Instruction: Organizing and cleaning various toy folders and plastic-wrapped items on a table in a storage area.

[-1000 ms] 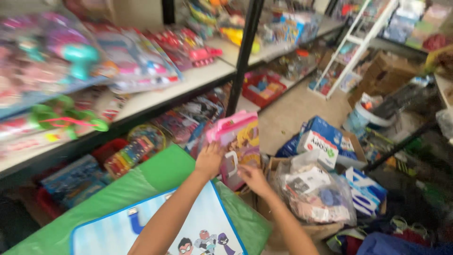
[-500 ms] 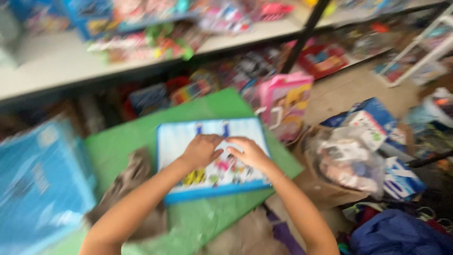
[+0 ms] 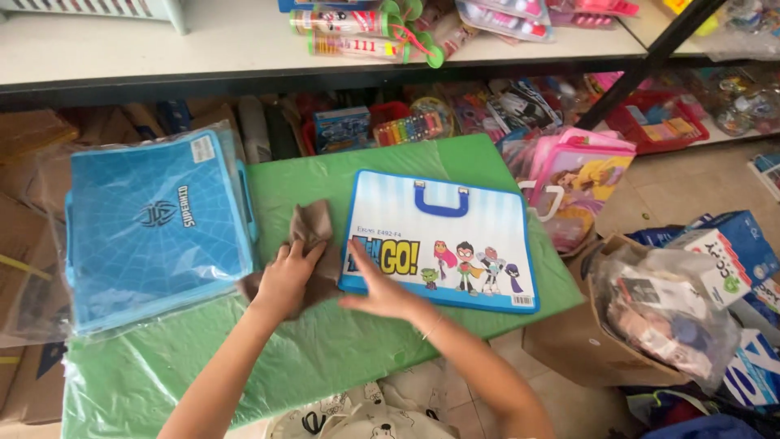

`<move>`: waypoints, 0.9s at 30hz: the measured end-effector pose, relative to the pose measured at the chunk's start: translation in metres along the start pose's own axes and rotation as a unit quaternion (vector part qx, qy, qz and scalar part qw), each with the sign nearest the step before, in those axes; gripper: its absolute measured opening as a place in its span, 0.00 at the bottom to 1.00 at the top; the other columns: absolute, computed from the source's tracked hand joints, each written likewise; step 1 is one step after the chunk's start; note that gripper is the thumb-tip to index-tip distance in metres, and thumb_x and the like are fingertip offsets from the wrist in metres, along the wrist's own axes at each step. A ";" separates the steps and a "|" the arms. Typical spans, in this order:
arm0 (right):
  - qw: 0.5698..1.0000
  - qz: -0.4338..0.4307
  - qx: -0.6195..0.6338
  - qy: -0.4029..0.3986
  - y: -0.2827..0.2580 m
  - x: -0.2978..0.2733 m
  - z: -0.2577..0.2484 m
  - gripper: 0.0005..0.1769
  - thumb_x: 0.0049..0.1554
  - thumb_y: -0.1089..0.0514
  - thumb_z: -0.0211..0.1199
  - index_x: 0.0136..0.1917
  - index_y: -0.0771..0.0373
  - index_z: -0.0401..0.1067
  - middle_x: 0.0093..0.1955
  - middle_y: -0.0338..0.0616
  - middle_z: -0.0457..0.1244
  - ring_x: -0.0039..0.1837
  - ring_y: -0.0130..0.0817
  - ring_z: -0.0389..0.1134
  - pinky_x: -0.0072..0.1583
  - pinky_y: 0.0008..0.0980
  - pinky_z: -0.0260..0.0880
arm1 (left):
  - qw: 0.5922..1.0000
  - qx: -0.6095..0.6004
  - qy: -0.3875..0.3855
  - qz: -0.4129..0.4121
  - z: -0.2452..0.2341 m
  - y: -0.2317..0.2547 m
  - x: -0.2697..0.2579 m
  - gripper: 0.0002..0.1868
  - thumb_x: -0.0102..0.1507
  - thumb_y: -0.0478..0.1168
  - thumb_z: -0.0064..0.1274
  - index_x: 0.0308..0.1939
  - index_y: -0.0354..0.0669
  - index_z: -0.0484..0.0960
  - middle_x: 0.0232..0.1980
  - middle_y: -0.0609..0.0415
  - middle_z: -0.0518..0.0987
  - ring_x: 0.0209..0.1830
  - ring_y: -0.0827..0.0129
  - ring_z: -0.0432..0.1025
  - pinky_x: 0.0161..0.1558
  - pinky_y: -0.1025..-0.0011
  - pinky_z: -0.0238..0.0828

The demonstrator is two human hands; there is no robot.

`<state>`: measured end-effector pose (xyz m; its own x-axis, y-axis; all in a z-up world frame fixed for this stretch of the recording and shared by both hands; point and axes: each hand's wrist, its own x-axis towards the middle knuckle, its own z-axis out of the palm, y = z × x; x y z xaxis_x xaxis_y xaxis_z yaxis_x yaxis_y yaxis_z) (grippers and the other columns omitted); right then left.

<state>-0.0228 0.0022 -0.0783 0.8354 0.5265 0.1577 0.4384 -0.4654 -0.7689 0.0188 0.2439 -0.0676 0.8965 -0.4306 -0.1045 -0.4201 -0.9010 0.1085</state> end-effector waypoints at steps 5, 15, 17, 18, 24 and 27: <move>0.963 -0.079 0.218 0.137 -0.038 0.013 0.006 0.72 0.53 0.40 0.74 0.82 0.52 0.17 0.86 0.56 0.20 0.86 0.48 0.24 0.80 0.50 0.38 | 0.864 -0.493 0.055 0.089 0.010 0.041 0.037 0.30 0.72 0.44 0.47 0.78 0.47 0.60 0.77 0.41 0.65 0.76 0.50 0.60 0.72 0.57 0.60; 0.715 0.240 -0.566 0.334 0.087 -0.112 -0.098 0.20 0.58 0.35 0.70 0.61 0.34 0.71 0.67 0.43 0.66 0.67 0.57 0.67 0.58 0.71 0.56 | 0.988 -0.034 0.144 0.042 0.030 0.076 0.087 0.34 0.71 0.54 0.36 0.75 0.34 0.56 0.80 0.43 0.54 0.82 0.54 0.47 0.77 0.47 0.38; 0.713 0.246 -0.567 0.331 0.053 -0.081 -0.100 0.28 0.51 0.35 0.69 0.64 0.40 0.73 0.66 0.48 0.67 0.66 0.59 0.67 0.60 0.68 0.60 | 0.984 -0.043 0.166 0.057 0.047 0.071 0.095 0.35 0.70 0.53 0.36 0.75 0.33 0.55 0.80 0.41 0.54 0.81 0.53 0.47 0.76 0.48 0.37; 0.717 0.251 -0.565 0.322 0.036 -0.069 -0.097 0.37 0.45 0.35 0.69 0.66 0.45 0.75 0.65 0.53 0.67 0.64 0.62 0.67 0.62 0.66 0.64 | 0.980 -0.053 0.182 0.067 0.059 0.069 0.093 0.37 0.69 0.52 0.36 0.75 0.31 0.53 0.80 0.39 0.53 0.79 0.51 0.47 0.75 0.49 0.35; 0.883 0.052 -0.335 0.324 0.026 0.021 -0.025 0.29 0.49 0.53 0.71 0.65 0.54 0.73 0.66 0.47 0.67 0.69 0.48 0.65 0.69 0.51 0.66 | 0.981 0.004 0.183 0.065 0.069 0.070 0.091 0.37 0.69 0.52 0.35 0.76 0.30 0.54 0.81 0.42 0.52 0.82 0.56 0.45 0.78 0.52 0.30; 0.898 0.117 -0.312 0.288 0.027 0.018 -0.032 0.30 0.44 0.53 0.72 0.62 0.53 0.75 0.65 0.49 0.66 0.68 0.51 0.64 0.67 0.47 0.67 | 0.976 -0.006 0.212 0.055 0.066 0.071 0.091 0.35 0.69 0.49 0.35 0.77 0.33 0.54 0.82 0.46 0.52 0.82 0.62 0.45 0.79 0.53 0.31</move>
<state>0.0143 -0.0241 -0.0761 0.8825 -0.0093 0.4702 0.1796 -0.9174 -0.3552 0.0611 0.1368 -0.1346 0.8251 -0.4606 0.3273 -0.5168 -0.8493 0.1075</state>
